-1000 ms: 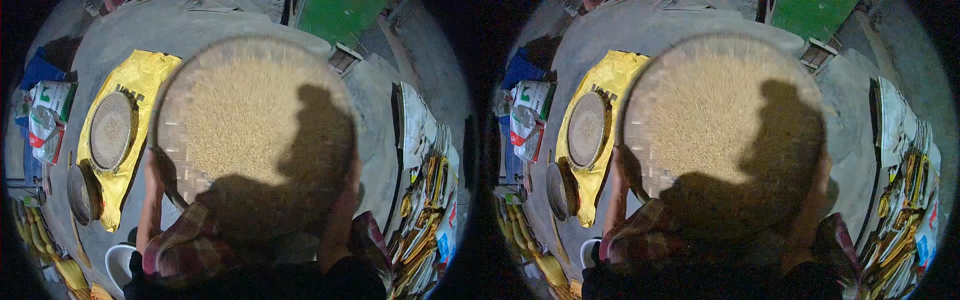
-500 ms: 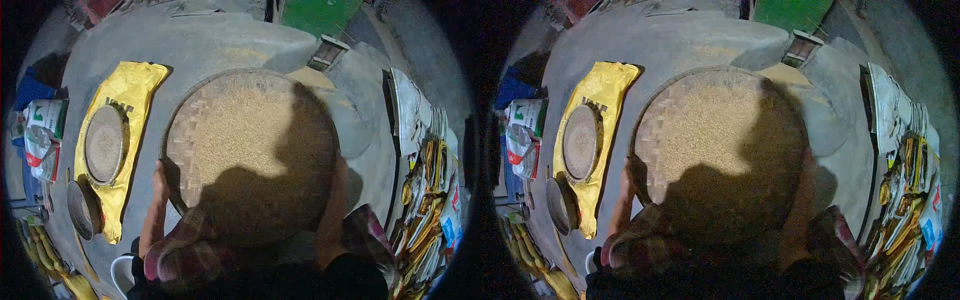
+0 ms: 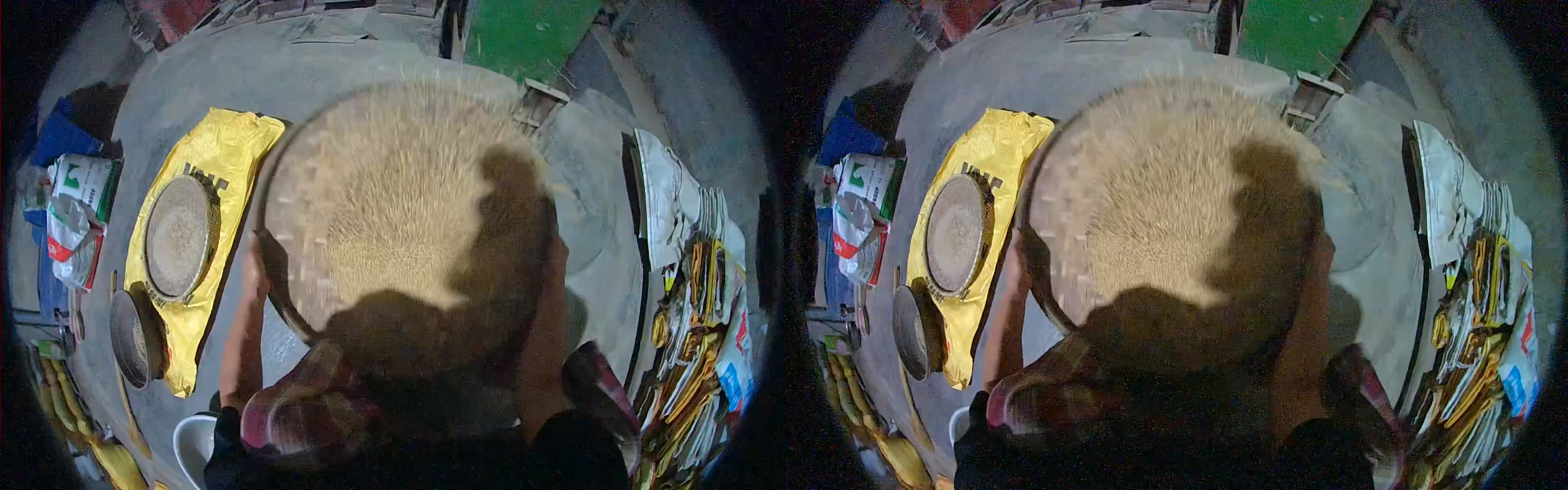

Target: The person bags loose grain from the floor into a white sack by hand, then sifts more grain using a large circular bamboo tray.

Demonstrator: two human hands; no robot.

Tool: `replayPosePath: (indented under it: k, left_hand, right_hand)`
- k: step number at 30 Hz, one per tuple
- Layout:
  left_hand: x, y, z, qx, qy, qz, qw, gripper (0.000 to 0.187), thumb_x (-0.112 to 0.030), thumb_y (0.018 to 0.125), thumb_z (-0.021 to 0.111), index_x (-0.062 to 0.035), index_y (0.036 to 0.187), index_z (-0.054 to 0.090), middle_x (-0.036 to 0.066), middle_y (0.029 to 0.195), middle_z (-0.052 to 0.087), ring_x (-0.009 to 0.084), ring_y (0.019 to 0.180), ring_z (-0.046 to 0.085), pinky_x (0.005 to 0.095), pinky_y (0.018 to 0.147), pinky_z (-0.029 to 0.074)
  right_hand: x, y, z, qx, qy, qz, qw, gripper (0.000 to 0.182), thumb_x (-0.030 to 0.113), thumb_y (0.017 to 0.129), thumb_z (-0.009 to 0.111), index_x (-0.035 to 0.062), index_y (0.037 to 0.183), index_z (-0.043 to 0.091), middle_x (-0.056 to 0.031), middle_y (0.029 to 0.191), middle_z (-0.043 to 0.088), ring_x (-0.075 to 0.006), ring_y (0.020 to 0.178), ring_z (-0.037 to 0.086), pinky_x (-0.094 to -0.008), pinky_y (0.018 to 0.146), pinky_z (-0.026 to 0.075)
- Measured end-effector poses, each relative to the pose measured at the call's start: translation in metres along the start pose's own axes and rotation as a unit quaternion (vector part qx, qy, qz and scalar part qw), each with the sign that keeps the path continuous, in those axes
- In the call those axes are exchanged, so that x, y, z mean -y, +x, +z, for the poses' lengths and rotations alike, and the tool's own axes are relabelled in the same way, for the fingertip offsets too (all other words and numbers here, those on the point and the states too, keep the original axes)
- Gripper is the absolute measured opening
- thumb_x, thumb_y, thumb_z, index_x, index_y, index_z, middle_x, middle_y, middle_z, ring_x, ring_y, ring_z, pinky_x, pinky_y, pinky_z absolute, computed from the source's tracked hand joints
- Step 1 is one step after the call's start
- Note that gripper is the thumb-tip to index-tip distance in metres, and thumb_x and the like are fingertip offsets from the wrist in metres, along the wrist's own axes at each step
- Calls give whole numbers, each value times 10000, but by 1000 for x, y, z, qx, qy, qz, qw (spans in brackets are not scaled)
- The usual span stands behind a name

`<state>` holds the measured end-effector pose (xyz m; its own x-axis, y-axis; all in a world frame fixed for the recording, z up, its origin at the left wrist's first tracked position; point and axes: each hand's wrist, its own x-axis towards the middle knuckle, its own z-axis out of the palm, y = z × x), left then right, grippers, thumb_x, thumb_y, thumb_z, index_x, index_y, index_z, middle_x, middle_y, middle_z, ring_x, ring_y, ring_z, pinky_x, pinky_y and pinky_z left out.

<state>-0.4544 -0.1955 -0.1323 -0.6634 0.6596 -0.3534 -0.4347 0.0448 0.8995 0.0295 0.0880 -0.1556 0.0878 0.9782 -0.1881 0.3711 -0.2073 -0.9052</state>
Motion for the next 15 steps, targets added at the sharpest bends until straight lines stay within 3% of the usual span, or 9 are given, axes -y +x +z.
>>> replayPosePath:
  k: [1,2,4,7,8,10,11,13,15]
  left_hand:
    - [12,-9,-7,-13,50,-25,998,350,-428,880,380,-121,787,519,-12,675,473,124,599,442,265,551,371]
    - [33,-12,-23,-7,6,-39,999,370,-437,880,372,-108,826,532,6,716,498,135,636,463,275,596,389]
    - [60,-15,-47,-34,-27,-94,995,416,-454,877,366,-82,890,551,36,791,548,164,685,503,299,666,424]
    - [47,-38,-26,-39,-8,-84,996,403,-456,875,375,-91,871,548,20,764,537,155,667,488,301,646,419]
    - [38,-41,-24,-39,-7,-85,996,403,-456,875,375,-91,871,548,20,764,537,155,667,488,301,646,419]
    - [19,-42,-22,-44,-58,-89,993,376,-448,876,382,-110,842,543,1,710,511,138,620,472,286,589,405]
    - [9,-45,-19,-47,-84,-91,991,363,-444,876,386,-119,828,541,-8,683,498,129,597,465,278,561,398]
    - [-14,-64,-12,-41,-57,-12,997,377,-480,858,404,-130,819,538,-20,644,469,118,572,461,260,530,387]
    - [-21,-63,-2,-92,-48,2,995,391,-520,833,424,-143,788,519,-24,613,443,120,539,450,264,498,377]
  right_hand:
    - [-6,-5,-3,11,-80,85,993,615,506,855,341,-28,1105,518,-167,1041,560,-234,911,540,-353,780,414]
    - [-15,-17,-8,16,-83,91,992,615,506,855,341,-28,1105,518,-167,1041,560,-234,911,540,-353,780,414]
    - [-8,-53,-13,24,-7,179,983,639,514,856,325,-48,1098,511,-187,1029,563,-283,913,537,-385,797,403]
    - [-5,-59,-15,-26,-184,199,962,602,489,867,335,-32,1110,514,-169,1010,567,-284,884,550,-365,782,418]
    - [-5,-57,-17,-27,-184,200,962,602,489,867,335,-32,1110,514,-169,1010,567,-284,884,550,-365,782,418]
    - [0,-50,-21,4,20,82,996,576,473,857,395,-24,1126,509,-147,1011,565,-257,882,549,-352,785,421]
    - [5,-47,-25,2,21,82,996,576,473,857,395,-24,1126,509,-147,1011,565,-257,882,549,-352,785,421]
    - [33,-48,-30,56,281,68,956,554,431,854,443,-30,1160,480,-138,1049,551,-227,924,522,-328,826,397]
    - [74,-61,-14,26,265,24,964,548,423,858,440,-33,1159,479,-139,1052,549,-234,932,515,-331,833,388]
